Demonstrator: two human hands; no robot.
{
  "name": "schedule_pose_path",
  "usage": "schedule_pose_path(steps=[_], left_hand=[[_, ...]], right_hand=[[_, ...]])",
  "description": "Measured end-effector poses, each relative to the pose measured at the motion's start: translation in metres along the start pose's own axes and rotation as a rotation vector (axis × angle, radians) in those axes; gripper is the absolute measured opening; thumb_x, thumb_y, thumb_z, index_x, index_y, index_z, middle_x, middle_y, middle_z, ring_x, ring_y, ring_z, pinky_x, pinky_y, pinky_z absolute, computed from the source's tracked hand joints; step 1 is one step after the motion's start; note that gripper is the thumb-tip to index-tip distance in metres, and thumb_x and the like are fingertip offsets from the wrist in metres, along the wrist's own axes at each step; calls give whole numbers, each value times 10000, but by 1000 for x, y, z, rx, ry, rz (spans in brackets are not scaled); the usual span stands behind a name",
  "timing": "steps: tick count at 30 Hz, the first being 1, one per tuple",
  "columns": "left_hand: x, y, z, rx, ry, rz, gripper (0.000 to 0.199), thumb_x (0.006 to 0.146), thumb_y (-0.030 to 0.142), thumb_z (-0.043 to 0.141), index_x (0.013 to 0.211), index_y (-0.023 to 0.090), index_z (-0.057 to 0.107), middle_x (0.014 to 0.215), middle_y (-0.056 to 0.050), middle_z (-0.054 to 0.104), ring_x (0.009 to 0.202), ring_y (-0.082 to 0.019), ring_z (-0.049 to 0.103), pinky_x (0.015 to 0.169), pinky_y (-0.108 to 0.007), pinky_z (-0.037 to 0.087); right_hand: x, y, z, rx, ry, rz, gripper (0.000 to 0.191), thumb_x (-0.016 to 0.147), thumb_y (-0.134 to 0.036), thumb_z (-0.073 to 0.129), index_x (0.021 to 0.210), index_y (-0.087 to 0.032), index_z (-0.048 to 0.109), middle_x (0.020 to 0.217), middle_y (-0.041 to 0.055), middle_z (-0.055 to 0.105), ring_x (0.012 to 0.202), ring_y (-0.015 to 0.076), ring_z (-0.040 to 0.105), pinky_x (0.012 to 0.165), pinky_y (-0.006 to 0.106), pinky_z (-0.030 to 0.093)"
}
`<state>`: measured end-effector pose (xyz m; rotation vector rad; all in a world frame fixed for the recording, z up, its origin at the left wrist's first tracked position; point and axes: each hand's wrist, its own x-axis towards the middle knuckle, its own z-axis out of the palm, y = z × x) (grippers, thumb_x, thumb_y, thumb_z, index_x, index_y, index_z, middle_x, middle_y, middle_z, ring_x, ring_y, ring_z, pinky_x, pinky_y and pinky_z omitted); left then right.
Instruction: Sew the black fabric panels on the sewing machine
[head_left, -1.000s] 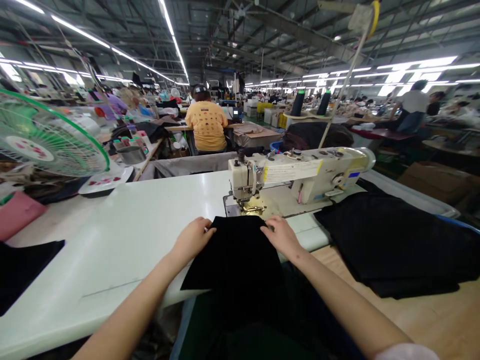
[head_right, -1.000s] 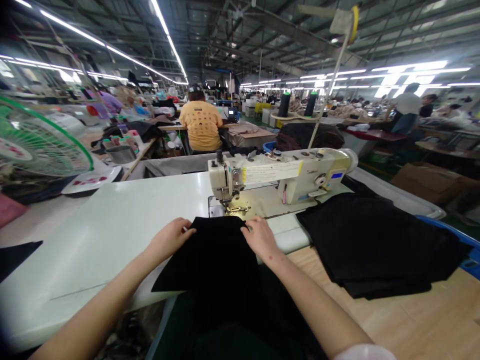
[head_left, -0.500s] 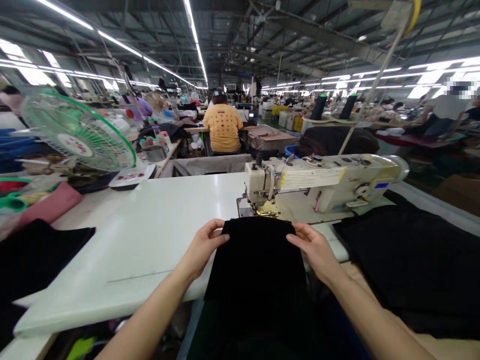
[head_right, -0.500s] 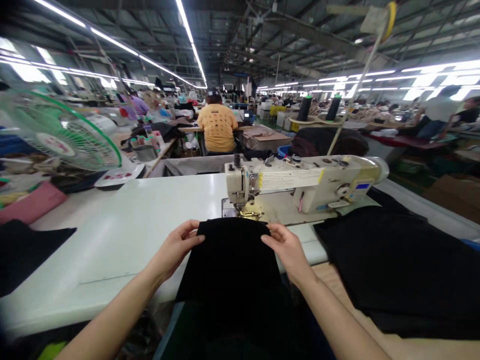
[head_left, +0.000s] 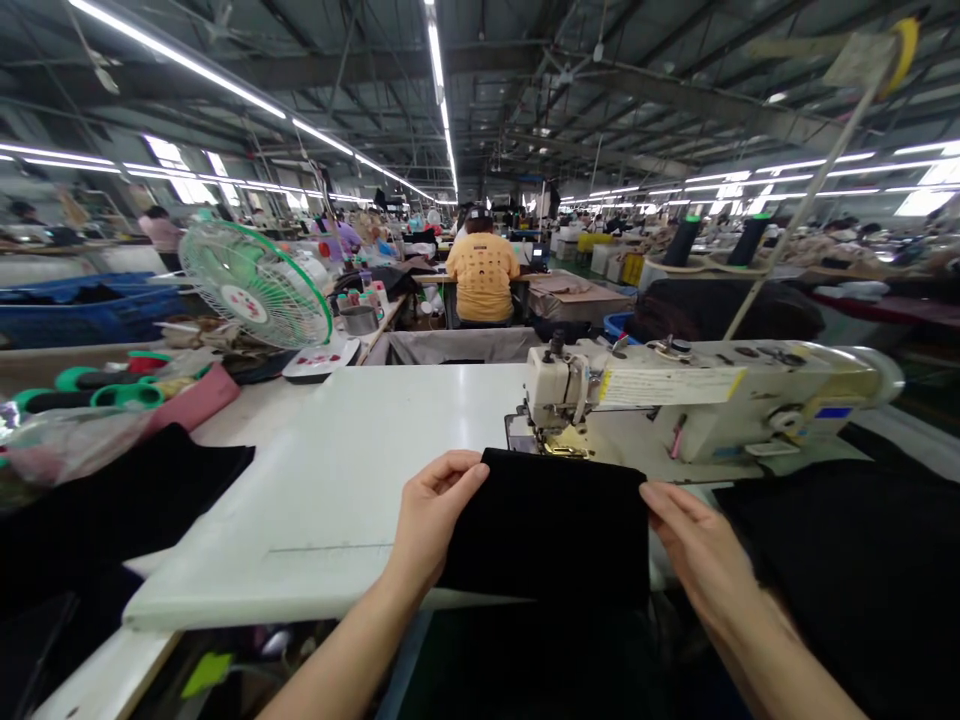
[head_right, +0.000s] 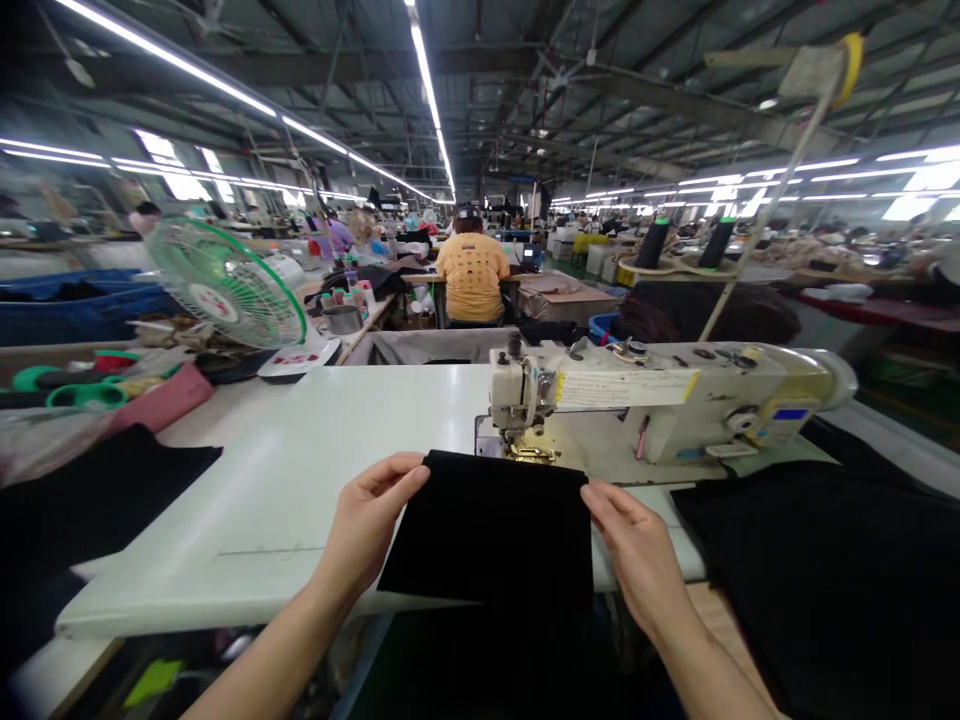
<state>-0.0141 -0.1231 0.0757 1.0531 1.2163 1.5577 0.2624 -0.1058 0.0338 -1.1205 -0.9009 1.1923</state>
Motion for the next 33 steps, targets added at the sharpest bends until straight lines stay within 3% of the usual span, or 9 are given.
schedule_pose_path(steps=[5, 10, 20, 25, 33], left_hand=[[0, 4, 3, -78, 49, -73, 239, 635, 334, 870, 775, 177, 755, 822, -18, 737, 770, -141, 643, 759, -242, 501], [1, 7, 5, -108, 26, -153, 296, 634, 383, 861, 813, 164, 775, 833, -46, 751, 719, -148, 635, 688, -255, 492], [9, 4, 6, -115, 69, -110, 289, 577, 358, 888, 731, 159, 745, 748, -22, 714, 714, -125, 599, 710, -225, 453], [11, 1, 7, -95, 82, -69, 260, 611, 345, 861, 720, 156, 720, 756, -25, 709, 718, -130, 600, 708, -233, 449], [15, 2, 6, -82, 117, -29, 285, 548, 302, 887, 692, 168, 681, 755, 0, 692, 729, -115, 592, 726, -214, 471]], right_hand=[[-1, -8, 5, 132, 44, 68, 290, 559, -357, 936, 780, -233, 795, 792, 13, 760, 806, 177, 708, 762, 215, 587], [0, -11, 8, 163, 85, 97, 370, 496, -348, 959, 801, -211, 800, 820, 19, 775, 782, 134, 703, 741, 139, 570], [1, -14, 7, 112, 111, 67, 425, 434, -383, 971, 768, -192, 791, 797, 10, 763, 765, 118, 682, 716, 123, 557], [0, -14, 6, 82, 103, 65, 424, 444, -411, 966, 763, -198, 784, 798, 11, 756, 761, 136, 674, 705, 169, 567], [-2, -14, 7, -24, 76, -45, 381, 573, -461, 898, 822, -195, 786, 857, 45, 761, 843, 193, 672, 841, 291, 536]])
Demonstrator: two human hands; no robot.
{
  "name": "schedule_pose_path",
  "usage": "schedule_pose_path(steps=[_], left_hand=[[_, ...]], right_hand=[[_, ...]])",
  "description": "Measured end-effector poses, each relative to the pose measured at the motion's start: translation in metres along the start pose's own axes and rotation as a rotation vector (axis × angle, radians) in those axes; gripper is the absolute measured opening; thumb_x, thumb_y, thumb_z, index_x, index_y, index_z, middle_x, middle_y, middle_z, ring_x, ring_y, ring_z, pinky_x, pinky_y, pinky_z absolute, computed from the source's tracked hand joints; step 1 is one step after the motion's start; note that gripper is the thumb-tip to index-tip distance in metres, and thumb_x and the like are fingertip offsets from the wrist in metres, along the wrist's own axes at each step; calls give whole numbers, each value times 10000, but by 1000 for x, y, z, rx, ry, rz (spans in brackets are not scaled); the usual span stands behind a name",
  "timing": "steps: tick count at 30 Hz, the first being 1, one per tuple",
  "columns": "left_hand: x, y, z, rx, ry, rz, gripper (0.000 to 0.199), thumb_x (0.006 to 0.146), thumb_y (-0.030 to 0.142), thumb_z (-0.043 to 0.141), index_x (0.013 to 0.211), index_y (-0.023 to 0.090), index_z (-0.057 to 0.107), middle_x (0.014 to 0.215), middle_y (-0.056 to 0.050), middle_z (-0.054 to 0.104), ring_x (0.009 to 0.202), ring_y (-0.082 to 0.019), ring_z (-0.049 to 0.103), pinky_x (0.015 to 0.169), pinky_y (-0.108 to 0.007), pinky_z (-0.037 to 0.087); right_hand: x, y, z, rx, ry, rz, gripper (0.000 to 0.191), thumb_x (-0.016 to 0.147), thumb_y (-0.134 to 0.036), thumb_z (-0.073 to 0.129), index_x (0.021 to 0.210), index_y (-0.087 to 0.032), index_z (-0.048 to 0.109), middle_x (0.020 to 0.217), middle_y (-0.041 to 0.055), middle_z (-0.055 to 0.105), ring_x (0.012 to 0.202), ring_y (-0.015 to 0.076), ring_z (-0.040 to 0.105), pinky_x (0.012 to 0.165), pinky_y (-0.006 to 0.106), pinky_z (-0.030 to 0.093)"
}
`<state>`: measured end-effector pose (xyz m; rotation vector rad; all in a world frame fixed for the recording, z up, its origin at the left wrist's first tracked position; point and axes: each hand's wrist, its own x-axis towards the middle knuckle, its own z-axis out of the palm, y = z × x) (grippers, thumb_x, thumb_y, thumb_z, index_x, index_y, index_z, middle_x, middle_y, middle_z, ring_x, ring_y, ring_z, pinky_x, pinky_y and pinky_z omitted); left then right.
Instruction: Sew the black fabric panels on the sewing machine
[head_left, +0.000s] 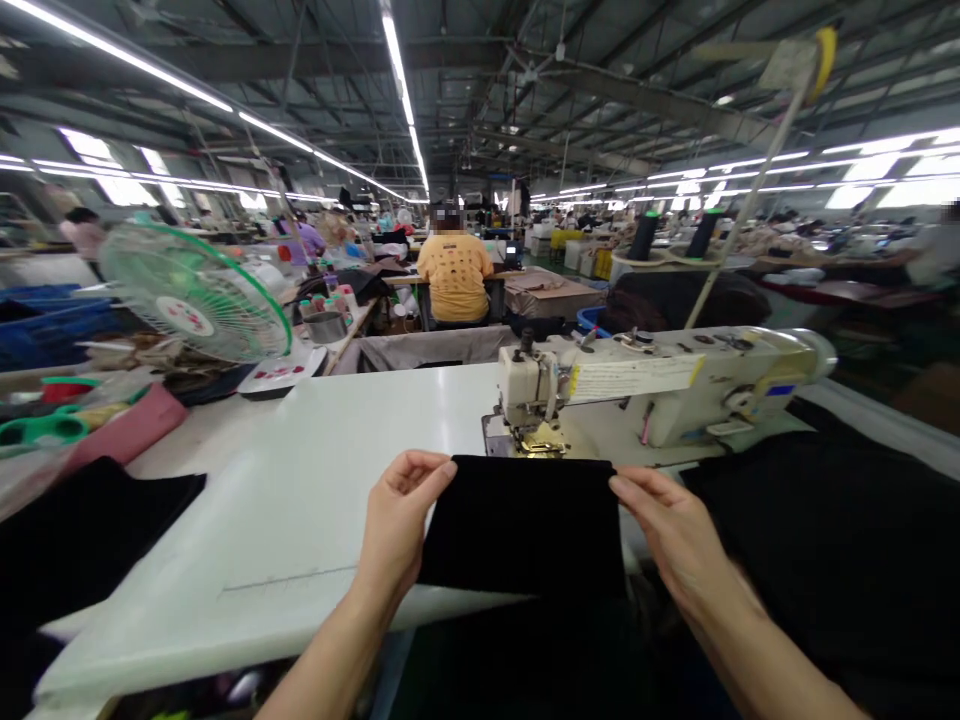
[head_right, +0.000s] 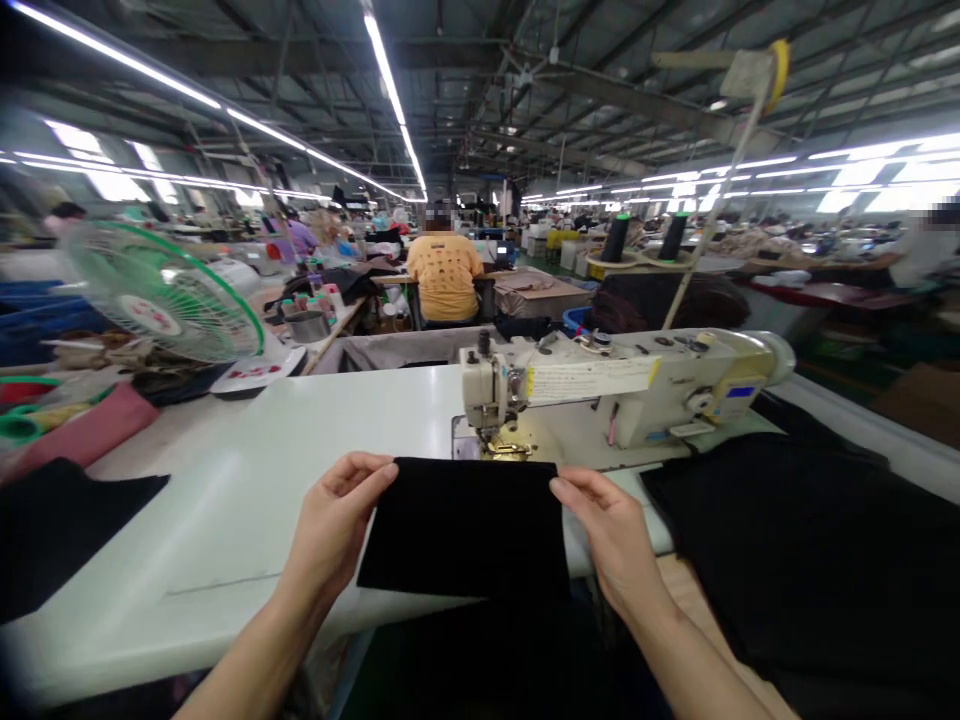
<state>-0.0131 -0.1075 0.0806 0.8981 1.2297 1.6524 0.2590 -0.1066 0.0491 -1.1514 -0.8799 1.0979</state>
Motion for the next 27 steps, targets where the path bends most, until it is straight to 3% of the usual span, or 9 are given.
schedule_pose_path(steps=[5, 15, 20, 24, 27], left_hand=[[5, 0, -6, -41, 40, -28, 356, 442, 252, 926, 666, 201, 654, 715, 32, 671, 735, -115, 600, 719, -187, 506], [4, 1, -12, 16, 36, -34, 344, 432, 272, 937, 614, 250, 645, 729, 29, 659, 743, -150, 630, 659, -209, 572], [0, 2, -12, 17, 47, -70, 400, 387, 295, 953, 596, 225, 620, 706, 31, 641, 760, -137, 631, 677, -164, 572], [-8, 7, -11, 3, 89, -107, 457, 306, 277, 954, 590, 210, 602, 683, 47, 642, 752, -116, 607, 693, -128, 545], [-7, 23, -16, 53, 84, -77, 443, 329, 278, 933, 615, 214, 601, 708, 56, 671, 785, -129, 606, 702, -155, 525]], right_hand=[[-3, -10, 5, -36, -9, -93, 264, 610, -405, 869, 743, -201, 766, 837, 33, 747, 823, 192, 658, 812, 310, 515], [-5, -16, 10, 120, -30, 10, 307, 557, -381, 908, 711, -190, 725, 693, -13, 675, 699, 140, 574, 727, 287, 461], [-5, -15, 11, 210, -48, 27, 320, 557, -345, 911, 715, -187, 682, 699, -29, 647, 690, 123, 554, 736, 277, 447], [-6, -18, 10, 210, -80, -9, 329, 593, -285, 869, 820, -206, 644, 806, -21, 660, 781, 136, 580, 786, 276, 451], [-12, -21, 12, 119, -190, -66, 302, 658, -236, 767, 909, -215, 601, 842, -23, 635, 804, 137, 568, 788, 277, 451]])
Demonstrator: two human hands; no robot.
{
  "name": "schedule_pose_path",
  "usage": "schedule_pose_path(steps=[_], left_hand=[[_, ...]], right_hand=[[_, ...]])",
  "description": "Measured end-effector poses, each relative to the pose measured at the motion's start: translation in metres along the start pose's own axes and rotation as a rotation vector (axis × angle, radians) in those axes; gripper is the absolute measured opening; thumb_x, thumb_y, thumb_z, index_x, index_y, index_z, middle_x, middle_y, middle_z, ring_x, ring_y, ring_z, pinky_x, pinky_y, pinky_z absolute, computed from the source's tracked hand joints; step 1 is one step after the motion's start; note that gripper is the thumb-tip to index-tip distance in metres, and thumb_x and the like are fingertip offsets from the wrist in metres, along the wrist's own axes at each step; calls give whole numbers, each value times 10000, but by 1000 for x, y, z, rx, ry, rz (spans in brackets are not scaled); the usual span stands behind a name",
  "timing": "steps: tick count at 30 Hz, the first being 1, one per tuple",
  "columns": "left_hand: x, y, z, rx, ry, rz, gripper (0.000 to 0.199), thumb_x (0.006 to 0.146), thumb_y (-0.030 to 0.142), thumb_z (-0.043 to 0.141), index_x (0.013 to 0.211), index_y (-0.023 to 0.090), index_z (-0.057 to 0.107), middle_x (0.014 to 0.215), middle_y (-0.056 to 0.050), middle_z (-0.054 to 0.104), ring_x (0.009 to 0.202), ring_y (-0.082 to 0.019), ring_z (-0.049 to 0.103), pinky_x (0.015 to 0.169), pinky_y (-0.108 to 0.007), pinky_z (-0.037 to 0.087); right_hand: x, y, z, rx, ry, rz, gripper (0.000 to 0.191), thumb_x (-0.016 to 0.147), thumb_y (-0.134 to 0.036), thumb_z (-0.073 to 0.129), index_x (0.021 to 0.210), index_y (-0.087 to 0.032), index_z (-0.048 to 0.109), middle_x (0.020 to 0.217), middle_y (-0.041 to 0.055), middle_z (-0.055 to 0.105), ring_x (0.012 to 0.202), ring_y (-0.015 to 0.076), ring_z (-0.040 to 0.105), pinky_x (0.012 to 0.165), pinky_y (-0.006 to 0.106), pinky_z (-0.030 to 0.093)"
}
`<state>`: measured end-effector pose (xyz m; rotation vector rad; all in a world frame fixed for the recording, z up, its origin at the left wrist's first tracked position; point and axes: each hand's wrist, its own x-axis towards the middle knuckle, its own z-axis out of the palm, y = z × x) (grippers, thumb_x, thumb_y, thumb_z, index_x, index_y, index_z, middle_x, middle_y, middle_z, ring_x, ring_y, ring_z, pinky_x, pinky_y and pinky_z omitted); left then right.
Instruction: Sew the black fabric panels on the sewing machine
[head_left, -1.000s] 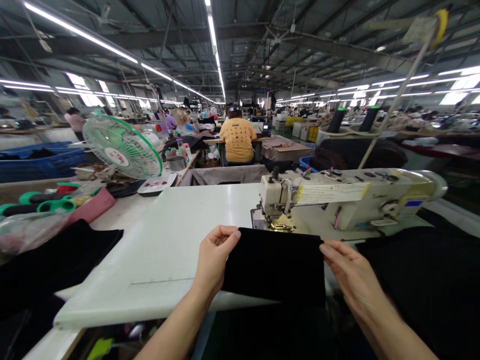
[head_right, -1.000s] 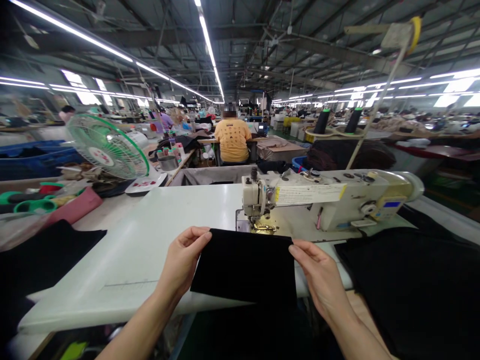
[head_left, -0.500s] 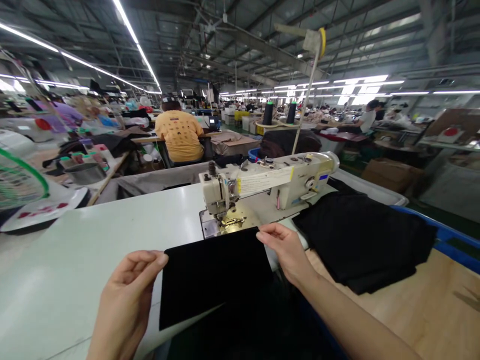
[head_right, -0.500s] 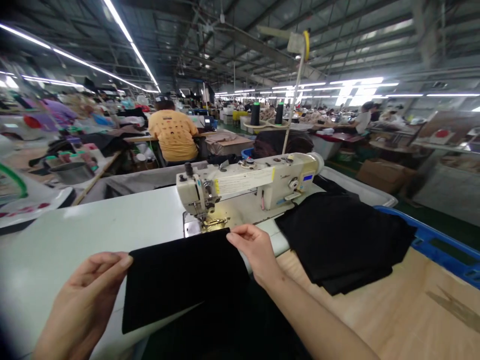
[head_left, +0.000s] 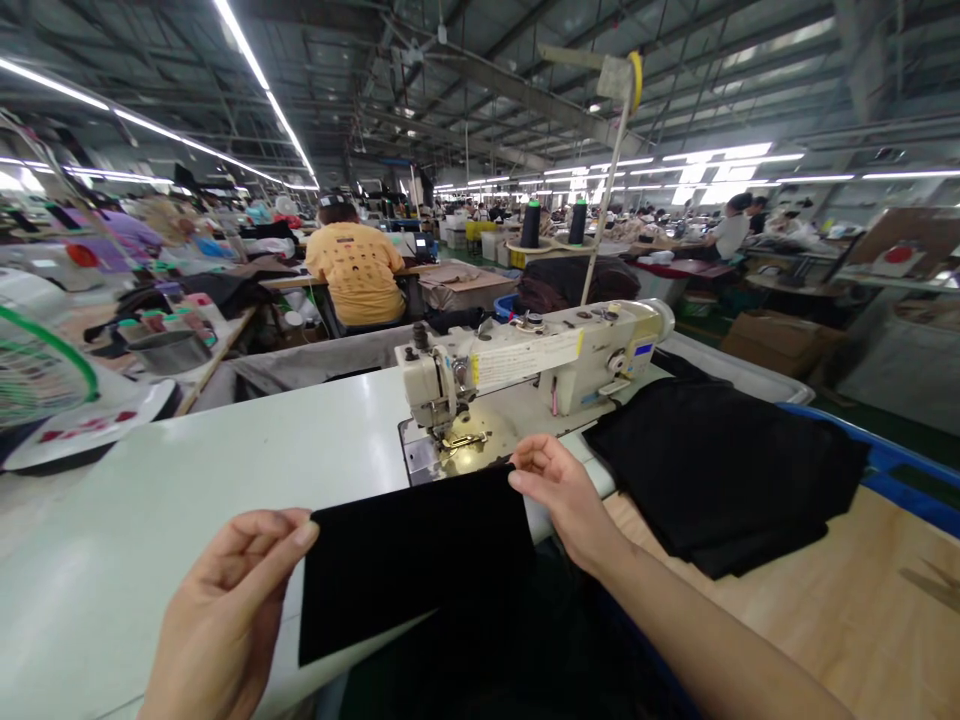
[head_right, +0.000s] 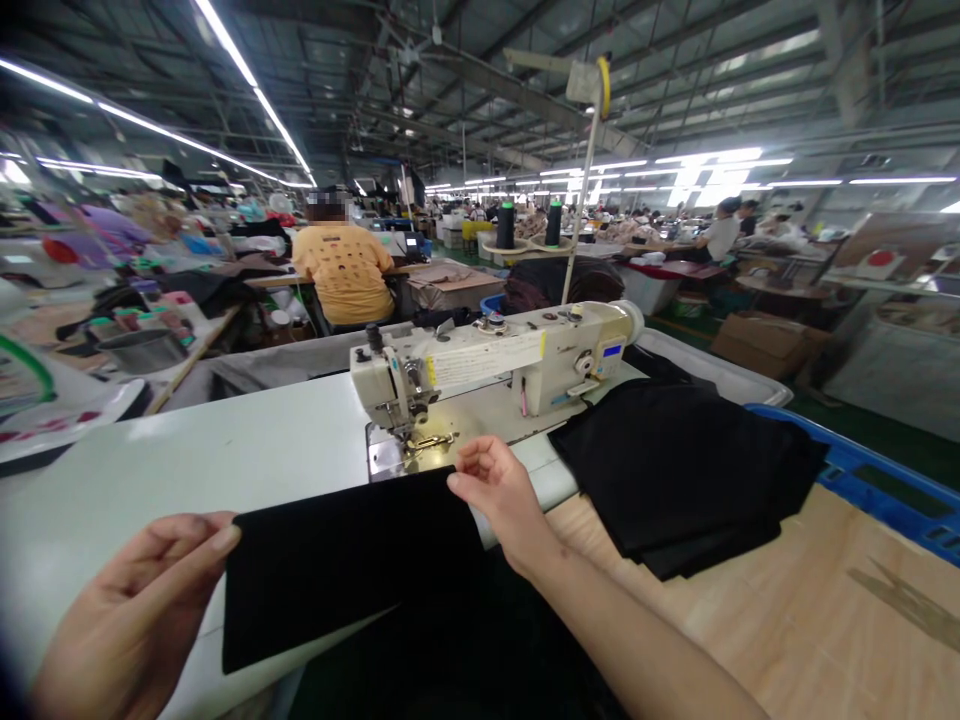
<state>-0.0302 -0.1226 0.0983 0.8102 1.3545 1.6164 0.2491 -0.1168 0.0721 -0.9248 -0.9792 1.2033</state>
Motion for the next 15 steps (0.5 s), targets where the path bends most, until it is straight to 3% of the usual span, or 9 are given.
schedule_pose_path(steps=[4, 6, 8, 11, 15], left_hand=[[26, 43, 1, 297, -130, 258, 359, 522, 379, 864, 719, 221, 609, 788, 43, 706, 788, -170, 619, 700, -257, 484], [49, 59, 15, 549, -280, 452, 304, 621, 413, 794, 745, 214, 601, 789, 17, 697, 751, -187, 624, 699, -297, 462], [74, 58, 36, 786, -486, 542, 216, 650, 376, 725, 709, 210, 600, 704, 2, 657, 680, -188, 596, 675, -309, 449], [106, 17, 66, 964, -713, 403, 123, 600, 216, 684, 619, 212, 562, 587, 33, 584, 591, -162, 527, 616, -287, 409], [122, -59, 82, 946, -753, 341, 162, 579, 170, 666, 579, 213, 509, 561, 43, 555, 583, -154, 523, 599, -272, 399]], right_hand=[[-19, -4, 18, -313, -224, -73, 215, 674, -136, 610, 862, -221, 548, 779, -41, 557, 742, 132, 515, 739, 276, 443], [-28, 1, 28, -379, -330, -25, 192, 674, -116, 582, 822, -224, 525, 759, -47, 537, 724, 128, 507, 720, 268, 442], [-36, 13, 34, -362, -400, 91, 170, 690, -138, 599, 806, -225, 510, 730, -56, 532, 692, 122, 514, 681, 255, 436], [-40, 42, 33, -403, -398, 184, 120, 724, -165, 619, 784, -219, 530, 684, -58, 555, 663, 127, 545, 655, 252, 437], [-38, 72, 17, -674, -432, 12, 98, 796, -114, 586, 794, -205, 622, 751, -12, 644, 741, 163, 618, 725, 289, 484]])
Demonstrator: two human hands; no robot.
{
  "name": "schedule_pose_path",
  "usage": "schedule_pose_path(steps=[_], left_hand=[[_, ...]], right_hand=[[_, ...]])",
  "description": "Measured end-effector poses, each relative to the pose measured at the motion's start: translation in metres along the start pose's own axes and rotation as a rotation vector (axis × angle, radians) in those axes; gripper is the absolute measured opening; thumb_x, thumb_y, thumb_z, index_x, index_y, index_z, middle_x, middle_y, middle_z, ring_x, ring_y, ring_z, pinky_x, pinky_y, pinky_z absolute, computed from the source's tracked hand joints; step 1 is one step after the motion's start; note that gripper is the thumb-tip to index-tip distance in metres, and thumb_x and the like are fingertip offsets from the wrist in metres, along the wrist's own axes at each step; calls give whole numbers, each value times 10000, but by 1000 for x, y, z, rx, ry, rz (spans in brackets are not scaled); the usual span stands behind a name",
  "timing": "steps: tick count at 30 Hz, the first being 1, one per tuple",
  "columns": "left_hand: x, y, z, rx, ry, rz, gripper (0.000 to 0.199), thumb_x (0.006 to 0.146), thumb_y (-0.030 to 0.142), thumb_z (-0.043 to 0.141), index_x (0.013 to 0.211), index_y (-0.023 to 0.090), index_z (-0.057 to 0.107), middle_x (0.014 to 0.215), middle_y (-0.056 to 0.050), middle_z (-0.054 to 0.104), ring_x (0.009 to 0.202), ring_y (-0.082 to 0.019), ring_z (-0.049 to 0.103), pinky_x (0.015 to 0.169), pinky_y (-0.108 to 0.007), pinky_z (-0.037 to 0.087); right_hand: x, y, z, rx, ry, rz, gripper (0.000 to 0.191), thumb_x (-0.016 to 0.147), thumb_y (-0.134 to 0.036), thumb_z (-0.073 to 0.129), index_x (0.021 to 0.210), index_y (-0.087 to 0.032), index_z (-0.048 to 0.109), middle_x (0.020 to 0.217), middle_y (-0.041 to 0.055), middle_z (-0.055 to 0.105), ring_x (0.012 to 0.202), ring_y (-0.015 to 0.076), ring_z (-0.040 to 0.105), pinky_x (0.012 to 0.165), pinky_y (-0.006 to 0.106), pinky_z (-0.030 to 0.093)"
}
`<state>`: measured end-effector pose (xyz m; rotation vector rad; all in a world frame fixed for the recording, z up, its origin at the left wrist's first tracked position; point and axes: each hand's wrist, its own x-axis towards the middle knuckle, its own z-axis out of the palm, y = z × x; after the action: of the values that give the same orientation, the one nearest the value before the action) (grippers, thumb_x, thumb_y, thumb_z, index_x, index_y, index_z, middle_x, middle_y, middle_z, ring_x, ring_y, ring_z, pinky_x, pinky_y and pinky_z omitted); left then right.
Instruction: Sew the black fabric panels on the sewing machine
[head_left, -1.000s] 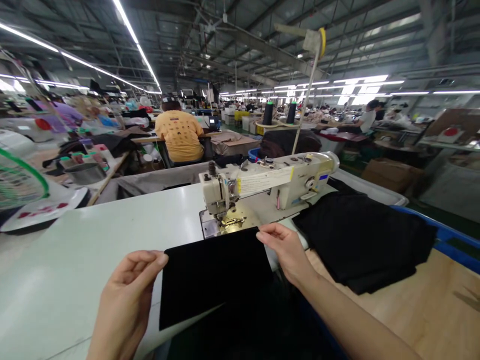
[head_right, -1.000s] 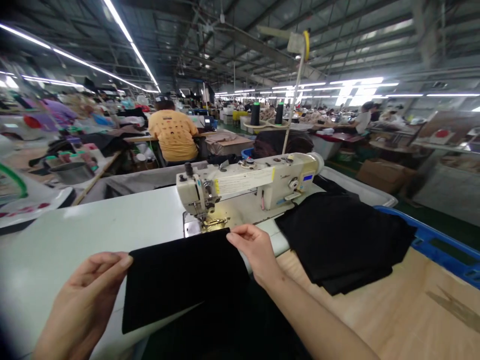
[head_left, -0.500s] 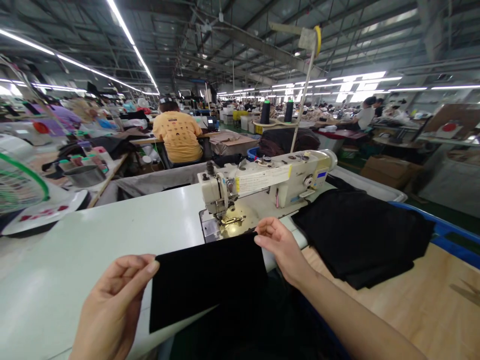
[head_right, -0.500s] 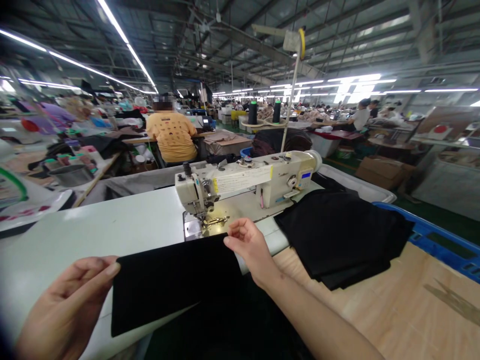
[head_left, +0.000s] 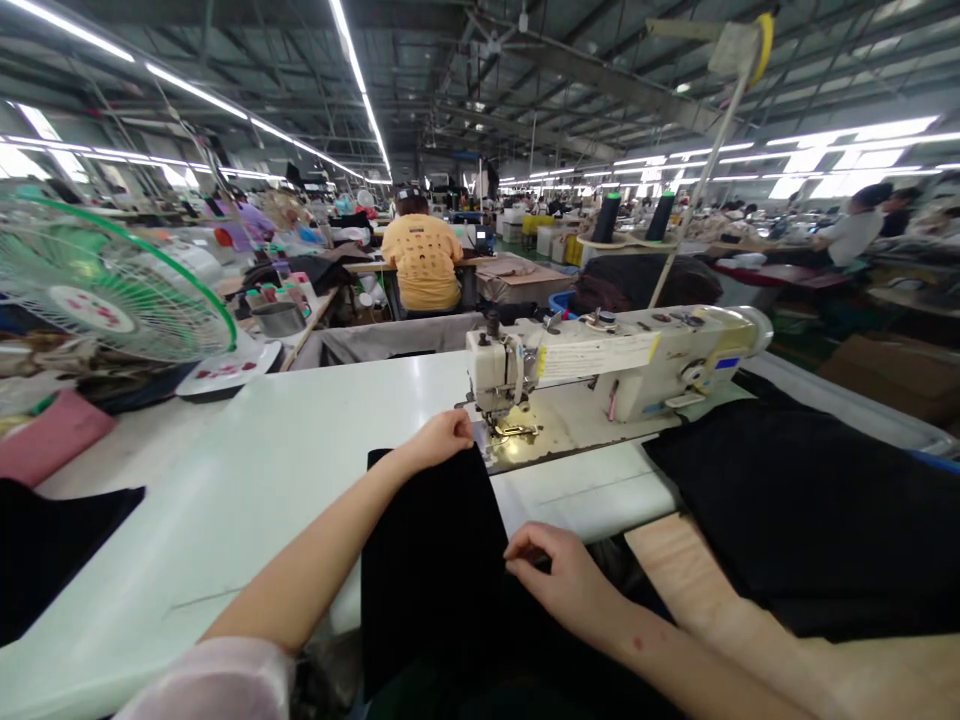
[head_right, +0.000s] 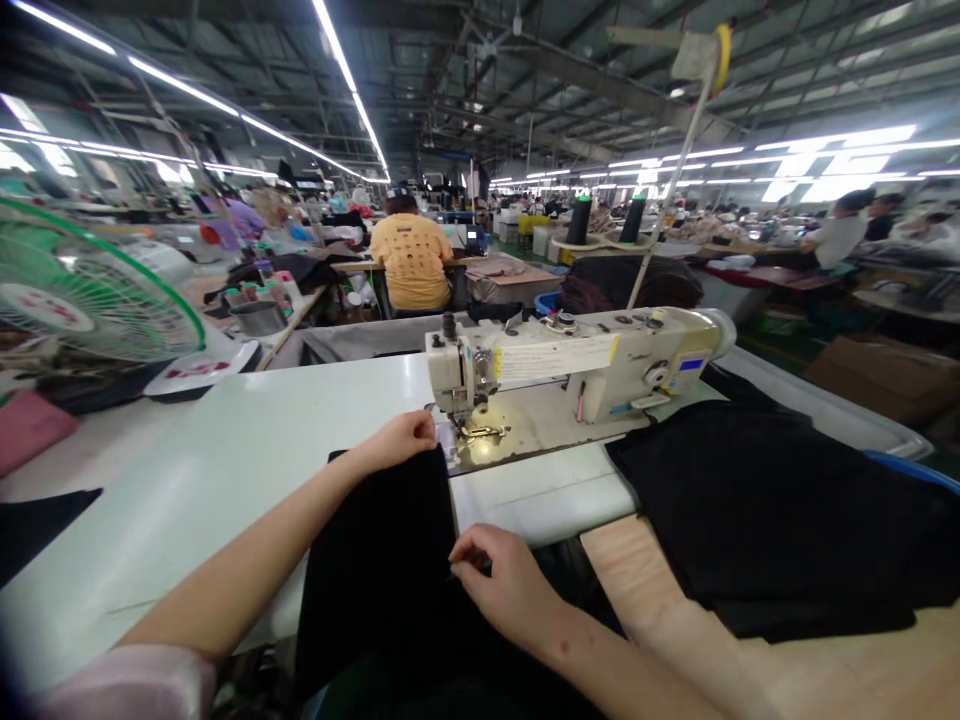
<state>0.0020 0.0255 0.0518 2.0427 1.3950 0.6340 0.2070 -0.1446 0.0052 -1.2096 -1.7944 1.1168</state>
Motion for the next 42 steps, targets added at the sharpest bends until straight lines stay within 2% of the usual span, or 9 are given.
schedule_pose_path(steps=[3, 8, 17, 26, 31, 33, 35, 37, 42], left_hand=[[-2, -20, 26, -35, 38, -11, 135, 634, 200, 643, 630, 215, 509, 597, 35, 554, 597, -154, 513, 594, -272, 389], [-5, -28, 32, -61, 75, -25, 70, 662, 165, 581, 667, 212, 528, 628, 26, 566, 613, -151, 510, 603, -272, 387], [40, -25, 40, -36, 73, -92, 185, 600, 155, 636, 613, 215, 461, 573, 49, 533, 581, -140, 520, 574, -262, 369], [42, -14, 37, 93, 74, -98, 144, 675, 158, 679, 726, 187, 548, 654, 14, 603, 636, -178, 592, 606, -275, 426], [-15, 16, 44, 236, 234, -48, 171, 812, 135, 607, 982, 149, 594, 1041, -135, 655, 1019, -289, 605, 891, -422, 464], [-58, 27, 55, 277, 159, 83, 132, 845, 145, 595, 971, 172, 621, 1049, -119, 658, 1031, -281, 601, 924, -434, 469], [-100, 29, 69, 325, -40, 353, 132, 885, 148, 549, 946, 192, 657, 992, -93, 680, 953, -256, 632, 872, -407, 519], [-131, 26, 80, 370, -83, 527, 240, 890, 101, 513, 1048, 186, 672, 1088, -112, 698, 1015, -265, 650, 901, -415, 543], [-134, 14, 78, 420, -87, 631, 321, 921, 123, 513, 1213, 137, 645, 1217, -148, 687, 1129, -286, 646, 997, -424, 540]], right_hand=[[-3, 15, -6, -300, -31, -241, 177, 811, -40, 563, 852, -201, 625, 833, 22, 664, 790, 182, 628, 743, 303, 502], [-5, 27, -15, -688, -74, -561, 186, 880, -32, 489, 895, -187, 589, 833, 54, 643, 770, 205, 592, 717, 325, 504], [8, 33, -17, -612, 59, -578, 206, 847, -32, 499, 916, -198, 599, 943, 80, 671, 899, 228, 621, 803, 378, 529], [10, 37, -20, -610, 36, -583, 199, 867, -42, 506, 947, -184, 619, 1000, 107, 700, 952, 242, 655, 843, 405, 567], [6, 38, -24, -651, 10, -609, 249, 876, -44, 508, 1034, -173, 650, 1072, 127, 717, 1012, 248, 666, 884, 420, 575], [4, 37, -26, -657, 2, -622, 275, 872, -47, 513, 1078, -152, 661, 1106, 143, 720, 1045, 258, 665, 907, 428, 575], [2, 35, -28, -668, -22, -628, 305, 868, -46, 510, 1119, -124, 665, 1142, 158, 717, 1080, 265, 660, 945, 431, 567], [1, 34, -31, -676, -53, -628, 331, 868, -45, 501, 1147, -110, 666, 1177, 161, 712, 1108, 263, 655, 979, 422, 555], [10, 37, -33, -669, -73, -612, 368, 872, -52, 492, 1191, -117, 663, 1209, 151, 707, 1135, 256, 650, 1006, 424, 543]])
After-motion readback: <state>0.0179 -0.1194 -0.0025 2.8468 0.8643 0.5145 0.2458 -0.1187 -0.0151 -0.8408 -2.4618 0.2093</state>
